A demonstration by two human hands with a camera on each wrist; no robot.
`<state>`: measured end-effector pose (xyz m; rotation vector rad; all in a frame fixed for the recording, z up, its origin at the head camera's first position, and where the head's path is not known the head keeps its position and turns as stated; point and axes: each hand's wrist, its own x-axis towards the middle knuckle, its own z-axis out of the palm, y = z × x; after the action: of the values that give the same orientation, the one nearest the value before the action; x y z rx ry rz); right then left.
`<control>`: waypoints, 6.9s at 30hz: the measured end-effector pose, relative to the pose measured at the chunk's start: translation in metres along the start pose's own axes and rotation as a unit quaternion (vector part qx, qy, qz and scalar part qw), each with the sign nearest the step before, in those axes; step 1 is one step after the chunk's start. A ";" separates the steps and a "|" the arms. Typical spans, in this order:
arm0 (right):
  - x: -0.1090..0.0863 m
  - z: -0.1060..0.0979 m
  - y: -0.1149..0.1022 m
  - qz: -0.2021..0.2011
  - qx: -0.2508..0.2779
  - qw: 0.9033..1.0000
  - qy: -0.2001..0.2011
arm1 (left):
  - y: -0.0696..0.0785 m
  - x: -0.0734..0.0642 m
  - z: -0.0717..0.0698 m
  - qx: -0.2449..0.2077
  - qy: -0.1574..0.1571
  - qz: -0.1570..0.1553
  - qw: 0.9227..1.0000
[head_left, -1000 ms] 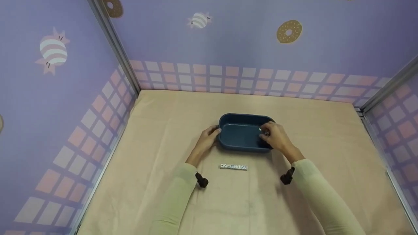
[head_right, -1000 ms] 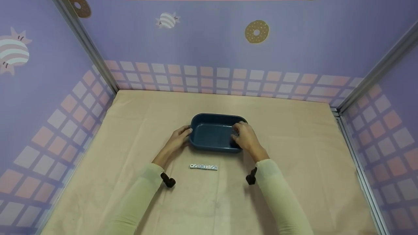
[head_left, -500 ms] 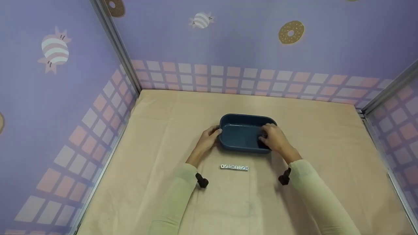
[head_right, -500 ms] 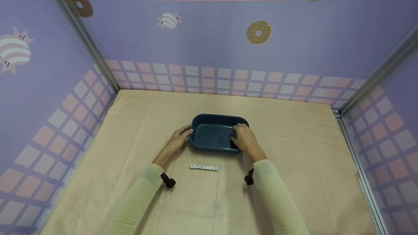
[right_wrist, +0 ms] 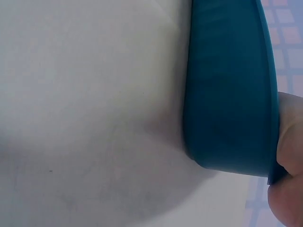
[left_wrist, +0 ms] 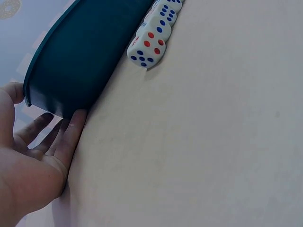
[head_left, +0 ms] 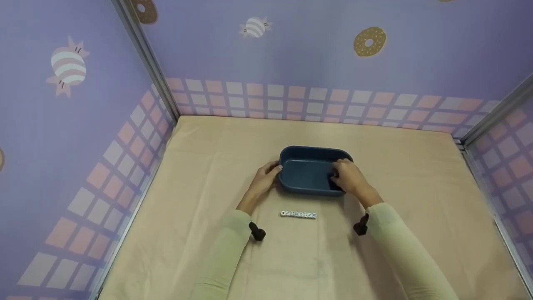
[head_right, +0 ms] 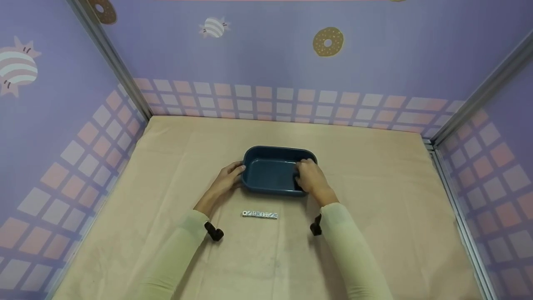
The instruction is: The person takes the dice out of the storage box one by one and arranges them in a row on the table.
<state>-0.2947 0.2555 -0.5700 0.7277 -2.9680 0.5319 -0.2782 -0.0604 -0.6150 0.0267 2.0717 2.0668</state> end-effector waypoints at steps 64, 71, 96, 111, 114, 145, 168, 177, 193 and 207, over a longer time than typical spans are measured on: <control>-0.045 -0.022 -0.034 -0.038 0.200 0.975 0.094 | 0.001 -0.001 -0.002 0.032 0.008 0.001 0.999; -0.074 -0.005 -0.056 -0.079 0.229 0.967 0.077 | 0.002 -0.001 -0.001 0.031 0.007 0.003 0.999; -0.106 0.056 -0.061 -0.076 0.224 0.970 0.050 | 0.001 -0.001 0.000 0.025 0.004 0.005 1.000; -0.105 0.061 -0.062 -0.073 0.233 0.968 0.050 | 0.001 -0.001 0.001 0.024 0.010 0.011 1.000; -0.104 0.060 -0.061 -0.074 0.228 0.970 0.052 | 0.002 0.001 0.001 0.015 0.007 0.009 1.000; -0.108 0.066 -0.058 -0.044 0.249 0.965 0.068 | 0.003 -0.001 0.004 0.002 0.004 0.001 1.000; -0.105 0.047 -0.070 -0.061 0.192 0.979 0.021 | 0.000 -0.002 0.000 0.023 0.003 0.003 1.000; -0.068 -0.008 -0.055 -0.093 0.208 0.970 0.090 | 0.001 0.000 -0.002 0.011 0.005 0.001 1.000; 0.006 -0.005 -0.006 0.043 0.225 0.969 0.090 | -0.001 -0.002 0.000 0.005 -0.002 0.004 1.000; 0.012 0.001 -0.001 0.049 0.182 0.980 0.071 | 0.001 -0.001 -0.002 0.010 0.007 -0.002 1.000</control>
<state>-0.3048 0.2496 -0.5692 0.5369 -2.8133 1.1040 -0.2780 -0.0624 -0.6134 0.0104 2.0986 2.0504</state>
